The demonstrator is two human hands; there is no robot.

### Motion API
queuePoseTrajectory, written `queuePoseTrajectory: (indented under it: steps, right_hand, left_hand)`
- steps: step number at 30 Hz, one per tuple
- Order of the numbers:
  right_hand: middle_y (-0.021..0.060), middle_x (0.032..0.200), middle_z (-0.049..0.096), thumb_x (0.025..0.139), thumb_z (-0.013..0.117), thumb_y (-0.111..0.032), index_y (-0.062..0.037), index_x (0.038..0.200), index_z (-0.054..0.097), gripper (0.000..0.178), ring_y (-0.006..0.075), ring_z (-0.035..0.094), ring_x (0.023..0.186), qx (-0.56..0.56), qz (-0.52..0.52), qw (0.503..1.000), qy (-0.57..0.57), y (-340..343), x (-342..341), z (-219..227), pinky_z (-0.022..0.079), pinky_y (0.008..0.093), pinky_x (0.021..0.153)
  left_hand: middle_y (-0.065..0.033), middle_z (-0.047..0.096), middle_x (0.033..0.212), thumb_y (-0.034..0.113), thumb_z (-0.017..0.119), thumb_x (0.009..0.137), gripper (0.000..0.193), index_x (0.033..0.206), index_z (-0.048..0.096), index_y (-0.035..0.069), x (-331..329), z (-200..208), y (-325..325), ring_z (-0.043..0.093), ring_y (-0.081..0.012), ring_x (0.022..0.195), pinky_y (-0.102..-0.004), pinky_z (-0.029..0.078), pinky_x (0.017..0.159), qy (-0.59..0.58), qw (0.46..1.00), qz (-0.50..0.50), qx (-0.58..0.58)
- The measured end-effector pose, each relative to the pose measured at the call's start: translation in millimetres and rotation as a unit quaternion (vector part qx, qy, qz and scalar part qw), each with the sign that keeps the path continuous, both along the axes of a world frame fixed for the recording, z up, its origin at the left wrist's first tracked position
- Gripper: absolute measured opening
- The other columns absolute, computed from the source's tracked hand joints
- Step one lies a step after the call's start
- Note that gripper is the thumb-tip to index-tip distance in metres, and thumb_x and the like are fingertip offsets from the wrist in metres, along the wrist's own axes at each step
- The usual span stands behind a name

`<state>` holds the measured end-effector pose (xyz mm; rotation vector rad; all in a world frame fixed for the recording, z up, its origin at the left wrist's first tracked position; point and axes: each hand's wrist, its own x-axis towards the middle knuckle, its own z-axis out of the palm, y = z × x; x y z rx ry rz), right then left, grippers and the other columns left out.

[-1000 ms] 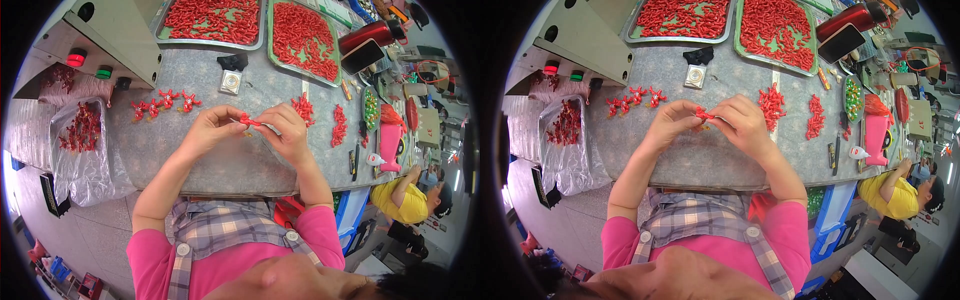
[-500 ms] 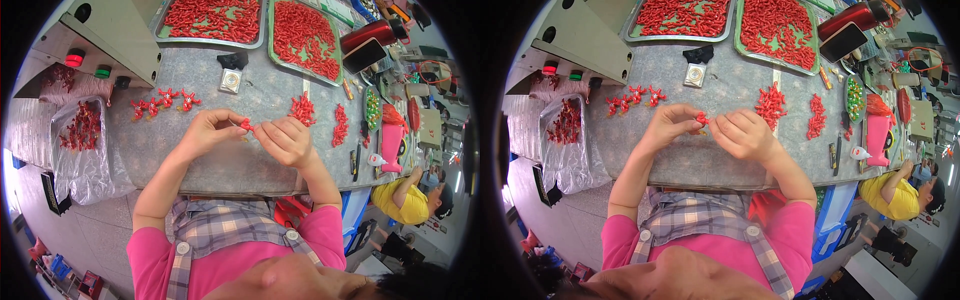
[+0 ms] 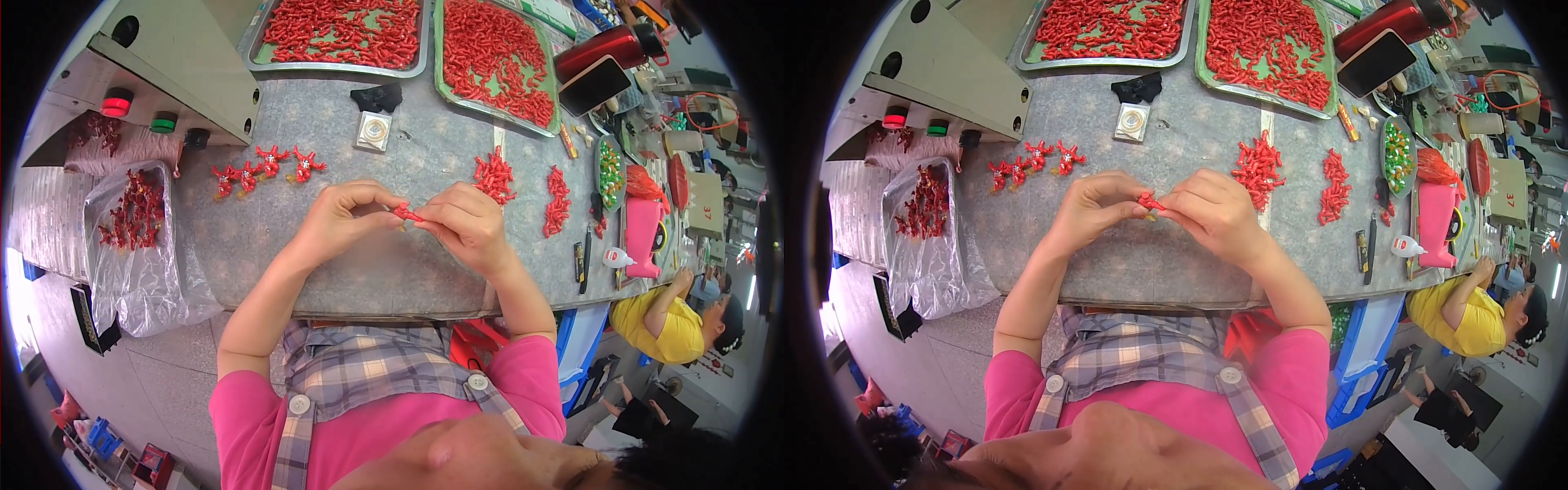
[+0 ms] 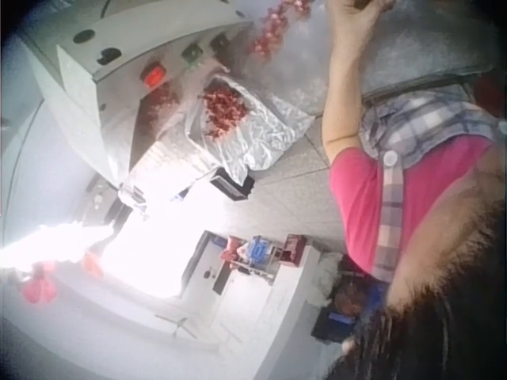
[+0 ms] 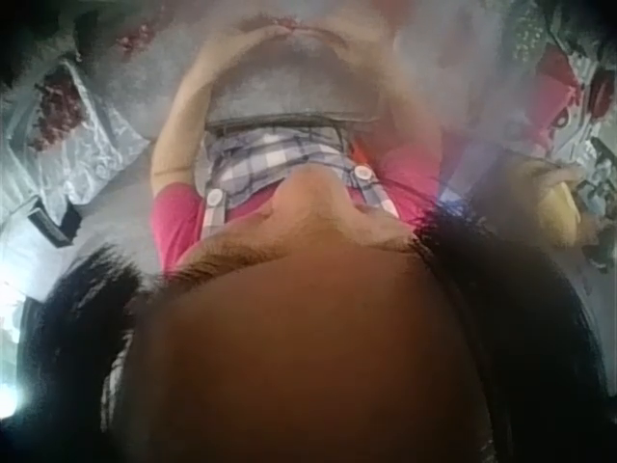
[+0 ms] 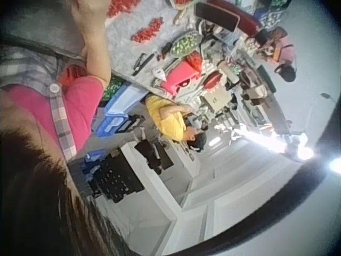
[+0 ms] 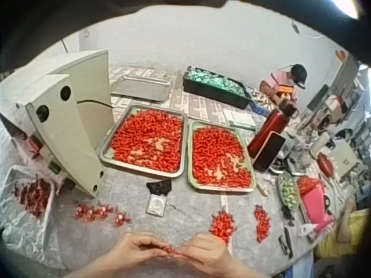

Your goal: The person assembles small red plastic toy components into finished toy units by hand.

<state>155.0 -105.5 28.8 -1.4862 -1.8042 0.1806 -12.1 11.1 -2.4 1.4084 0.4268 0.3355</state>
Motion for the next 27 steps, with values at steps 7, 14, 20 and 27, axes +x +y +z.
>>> queuePoseTrajectory:
  steps: [7,14,20,27]
  right_hand:
    - [0.0037,0.069,0.058,0.066,0.071,-0.011,-0.0057,0.074,0.062,0.013,0.0197,0.055,0.065,-0.055,0.002,0.998,0.036,-1,3,-4,0.043,0.0303,0.056]
    - [0.0054,0.069,0.058,0.069,0.069,-0.011,-0.0039,0.074,0.062,0.011,0.0211,0.056,0.067,-0.133,-0.017,0.981,0.139,-5,2,-10,0.043,0.0298,0.059]
    - [0.0063,0.07,0.058,0.072,0.068,-0.011,-0.0036,0.075,0.062,0.011,0.0195,0.056,0.067,-0.18,-0.029,0.964,0.192,-7,3,-15,0.042,0.0282,0.059]
    - [0.0062,0.069,0.057,0.074,0.067,-0.013,-0.0027,0.076,0.062,0.012,0.0167,0.055,0.065,-0.194,-0.027,0.954,0.226,-7,3,-20,0.042,0.0271,0.059]
  left_hand:
    - [-0.0015,0.062,0.084,0.007,0.067,0.074,0.018,0.09,0.065,0.001,1,-1,-2,0.057,-0.0059,0.078,-0.0207,0.046,0.068,0.034,0.996,-0.02,-0.079]
    - [-0.0043,0.065,0.083,0.009,0.066,0.075,0.021,0.094,0.063,-0.001,1,-3,-3,0.059,-0.0076,0.075,-0.022,0.047,0.066,0.08,0.989,-0.034,-0.12]
    - [-0.0055,0.065,0.083,0.009,0.066,0.076,0.022,0.095,0.063,-0.002,3,2,-2,0.06,-0.0086,0.074,-0.022,0.048,0.065,0.095,0.988,-0.041,-0.118]
    - [-0.009,0.063,0.076,0.006,0.064,0.078,0.019,0.092,0.061,-0.007,4,5,-3,0.06,-0.0111,0.065,-0.0221,0.048,0.057,0.104,0.988,-0.021,-0.112]
